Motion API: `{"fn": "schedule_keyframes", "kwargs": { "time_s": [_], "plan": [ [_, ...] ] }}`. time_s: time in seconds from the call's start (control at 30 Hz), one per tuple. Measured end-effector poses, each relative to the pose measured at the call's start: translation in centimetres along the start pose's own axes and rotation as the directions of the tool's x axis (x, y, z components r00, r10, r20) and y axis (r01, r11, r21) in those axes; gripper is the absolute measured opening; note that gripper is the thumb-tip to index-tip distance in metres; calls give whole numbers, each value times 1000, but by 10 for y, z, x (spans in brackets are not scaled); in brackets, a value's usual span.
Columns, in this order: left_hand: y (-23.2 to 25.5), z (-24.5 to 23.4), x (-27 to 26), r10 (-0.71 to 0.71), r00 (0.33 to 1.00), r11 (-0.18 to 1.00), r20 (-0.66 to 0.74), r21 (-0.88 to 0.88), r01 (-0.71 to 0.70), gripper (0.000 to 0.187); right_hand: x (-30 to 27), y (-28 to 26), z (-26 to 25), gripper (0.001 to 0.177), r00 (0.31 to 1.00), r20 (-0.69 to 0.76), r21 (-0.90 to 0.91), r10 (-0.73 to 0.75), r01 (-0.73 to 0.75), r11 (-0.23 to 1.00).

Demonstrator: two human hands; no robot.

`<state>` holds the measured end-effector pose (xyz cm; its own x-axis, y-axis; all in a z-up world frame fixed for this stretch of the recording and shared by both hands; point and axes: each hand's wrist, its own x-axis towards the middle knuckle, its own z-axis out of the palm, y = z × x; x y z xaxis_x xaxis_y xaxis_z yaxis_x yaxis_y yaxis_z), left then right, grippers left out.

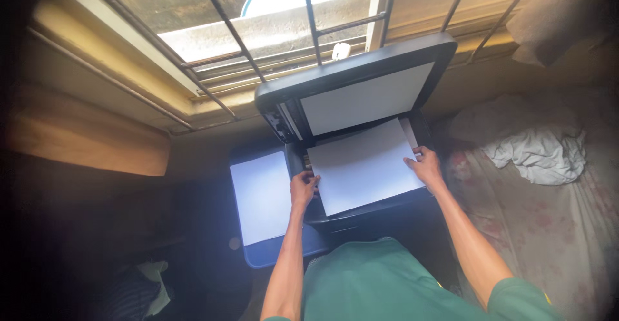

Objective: The person repeatedly places single sheets of paper into the open input tray of a printer. The person handles each sheet by hand, aligns it, and inserts it into the tray. The printer remains stationary on a blue surface near a window.

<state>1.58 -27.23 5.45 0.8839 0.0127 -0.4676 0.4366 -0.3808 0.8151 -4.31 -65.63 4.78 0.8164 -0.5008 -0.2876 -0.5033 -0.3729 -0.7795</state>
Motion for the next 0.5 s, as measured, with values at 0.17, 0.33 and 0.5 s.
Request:
{"fn": "schedule_keyframes", "kwargs": {
  "time_s": [0.17, 0.33, 0.5],
  "plan": [
    [23, 19, -6, 57, 991, 979, -122, 202, -32, 26, 15, 31, -4, 46, 996, -83, -157, -39, 26, 987],
    [39, 21, -5, -22, 984, 967, -174, 245, 65, 24, 16, 20, -7, 41, 992, -114, -255, -58, 27, 967],
    [43, 26, -6, -11, 980, 960, -197, 271, 65, 23, 7, 2, -12, 38, 985, -141, -291, -95, 51, 955]
  ]
}}
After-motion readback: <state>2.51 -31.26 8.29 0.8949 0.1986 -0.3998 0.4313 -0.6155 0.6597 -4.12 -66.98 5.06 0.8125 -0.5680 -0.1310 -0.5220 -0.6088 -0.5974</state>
